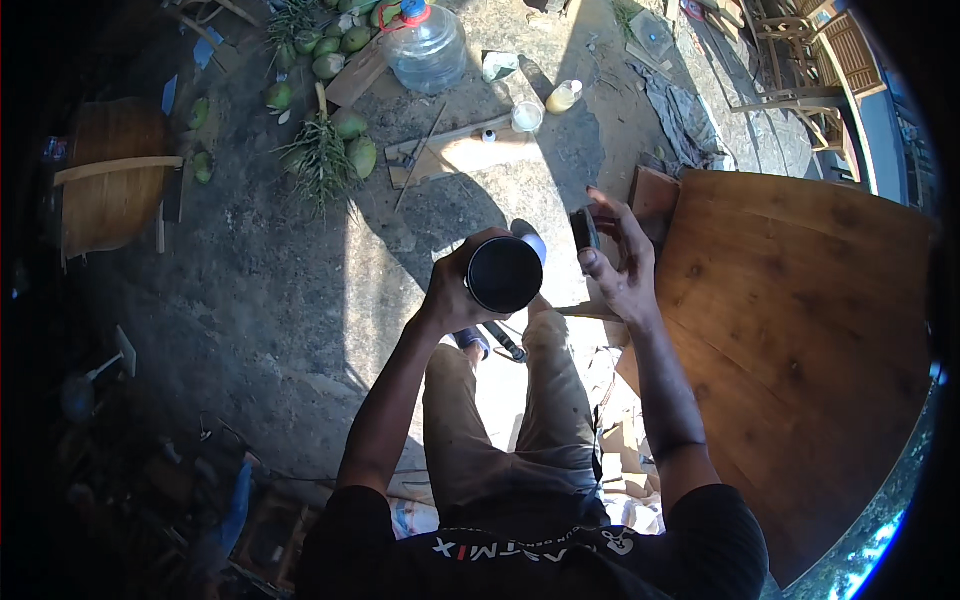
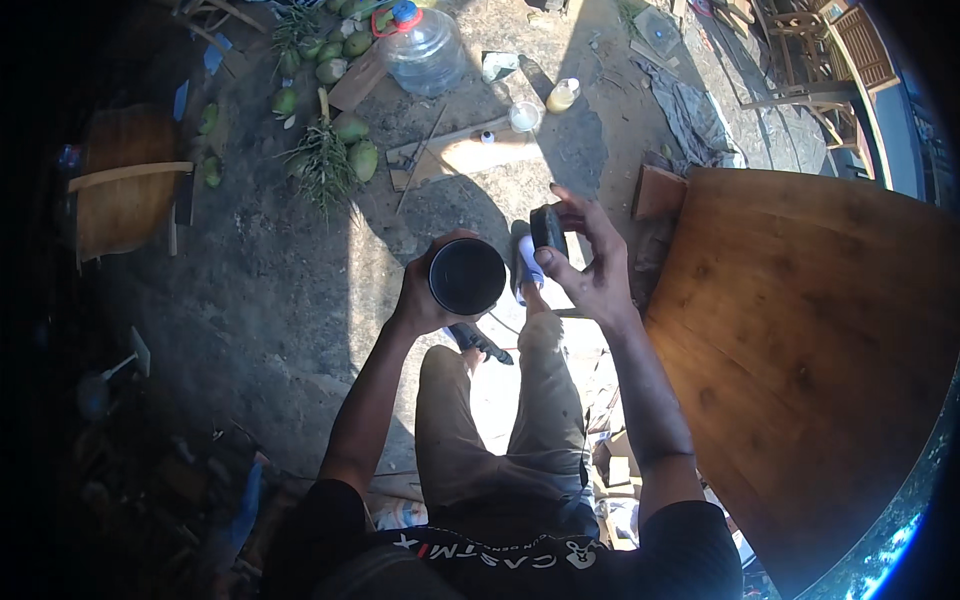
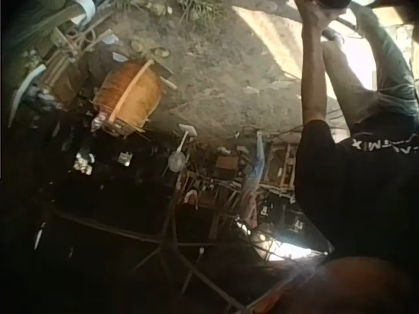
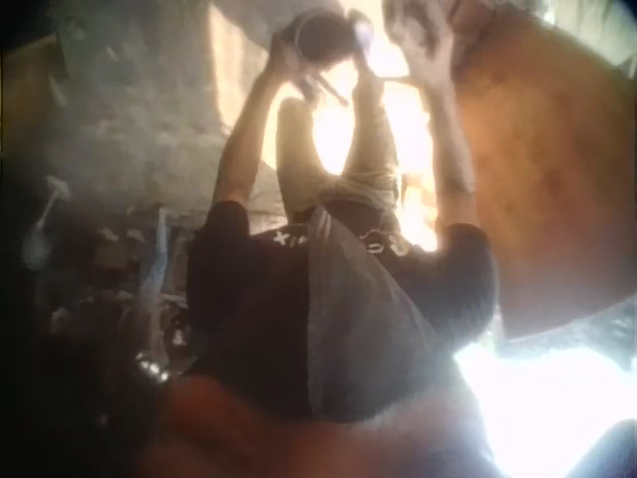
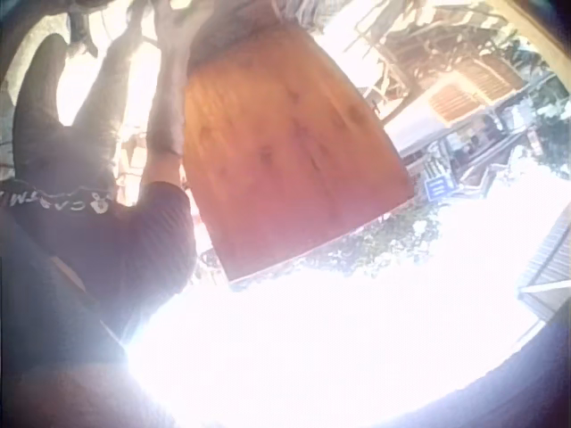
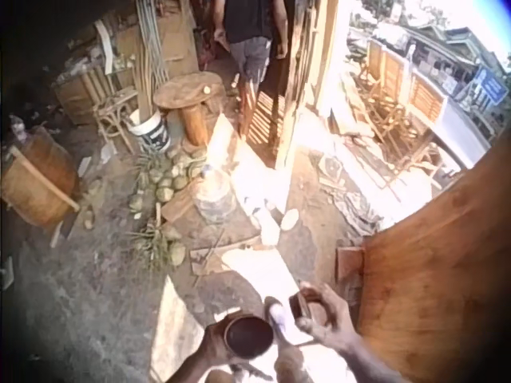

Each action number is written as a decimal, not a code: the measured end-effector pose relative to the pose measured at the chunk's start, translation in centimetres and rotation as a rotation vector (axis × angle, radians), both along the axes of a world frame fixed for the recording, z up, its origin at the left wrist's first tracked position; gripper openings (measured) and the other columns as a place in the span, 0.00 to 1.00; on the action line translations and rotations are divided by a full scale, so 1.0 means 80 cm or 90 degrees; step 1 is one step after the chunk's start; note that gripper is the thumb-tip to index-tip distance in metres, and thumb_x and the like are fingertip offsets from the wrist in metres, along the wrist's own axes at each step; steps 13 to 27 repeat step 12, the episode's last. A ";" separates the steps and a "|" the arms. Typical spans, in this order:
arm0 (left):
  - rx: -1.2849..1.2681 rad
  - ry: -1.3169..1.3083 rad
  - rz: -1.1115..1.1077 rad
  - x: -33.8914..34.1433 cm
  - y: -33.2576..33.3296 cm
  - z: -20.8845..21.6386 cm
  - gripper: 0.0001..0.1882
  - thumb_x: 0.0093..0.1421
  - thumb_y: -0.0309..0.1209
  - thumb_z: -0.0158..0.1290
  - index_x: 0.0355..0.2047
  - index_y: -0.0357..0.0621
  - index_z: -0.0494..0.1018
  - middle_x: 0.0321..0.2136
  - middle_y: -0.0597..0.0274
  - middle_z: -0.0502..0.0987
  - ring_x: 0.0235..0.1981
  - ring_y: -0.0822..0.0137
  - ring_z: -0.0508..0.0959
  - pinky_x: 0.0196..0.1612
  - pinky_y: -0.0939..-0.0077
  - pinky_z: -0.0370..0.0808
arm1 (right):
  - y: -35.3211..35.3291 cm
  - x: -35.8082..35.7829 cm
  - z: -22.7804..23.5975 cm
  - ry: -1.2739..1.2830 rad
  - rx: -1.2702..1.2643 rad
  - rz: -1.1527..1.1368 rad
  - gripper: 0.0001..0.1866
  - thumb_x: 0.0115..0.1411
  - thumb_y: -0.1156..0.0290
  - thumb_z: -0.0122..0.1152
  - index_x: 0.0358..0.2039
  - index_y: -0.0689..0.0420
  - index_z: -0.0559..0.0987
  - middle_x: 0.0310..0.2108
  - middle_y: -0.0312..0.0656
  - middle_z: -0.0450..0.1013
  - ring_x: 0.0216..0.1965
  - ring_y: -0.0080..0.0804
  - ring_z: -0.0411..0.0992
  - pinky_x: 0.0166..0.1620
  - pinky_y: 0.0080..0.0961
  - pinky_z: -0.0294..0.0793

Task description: The person uses a spray gun to apply a finish to the interior and exterior surfaces of a wooden cabinet.

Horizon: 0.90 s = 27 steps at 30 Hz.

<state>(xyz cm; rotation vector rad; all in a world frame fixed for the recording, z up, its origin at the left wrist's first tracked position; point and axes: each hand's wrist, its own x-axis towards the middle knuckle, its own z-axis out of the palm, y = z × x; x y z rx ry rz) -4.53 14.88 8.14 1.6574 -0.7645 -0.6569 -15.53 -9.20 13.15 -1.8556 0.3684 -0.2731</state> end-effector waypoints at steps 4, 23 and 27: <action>-0.023 0.035 0.091 0.027 0.008 -0.130 0.51 0.37 0.31 0.80 0.62 0.42 0.66 0.53 0.56 0.78 0.55 0.62 0.79 0.61 0.63 0.75 | -0.029 0.037 -0.267 0.200 0.000 -0.080 0.41 0.57 0.52 0.75 0.65 0.61 0.70 0.51 0.52 0.76 0.50 0.40 0.78 0.55 0.38 0.78; -0.028 -0.075 0.158 0.081 0.005 -0.335 0.53 0.43 0.28 0.75 0.66 0.42 0.57 0.57 0.54 0.74 0.59 0.60 0.74 0.66 0.59 0.66 | -0.064 0.169 -0.710 0.278 -0.249 -0.023 0.45 0.52 0.55 0.77 0.66 0.58 0.66 0.60 0.57 0.67 0.61 0.54 0.67 0.62 0.45 0.71; -0.028 -0.075 0.158 0.081 0.005 -0.335 0.53 0.43 0.28 0.75 0.66 0.42 0.57 0.57 0.54 0.74 0.59 0.60 0.74 0.66 0.59 0.66 | -0.064 0.169 -0.710 0.278 -0.249 -0.023 0.45 0.52 0.55 0.77 0.66 0.58 0.66 0.60 0.57 0.67 0.61 0.54 0.67 0.62 0.45 0.71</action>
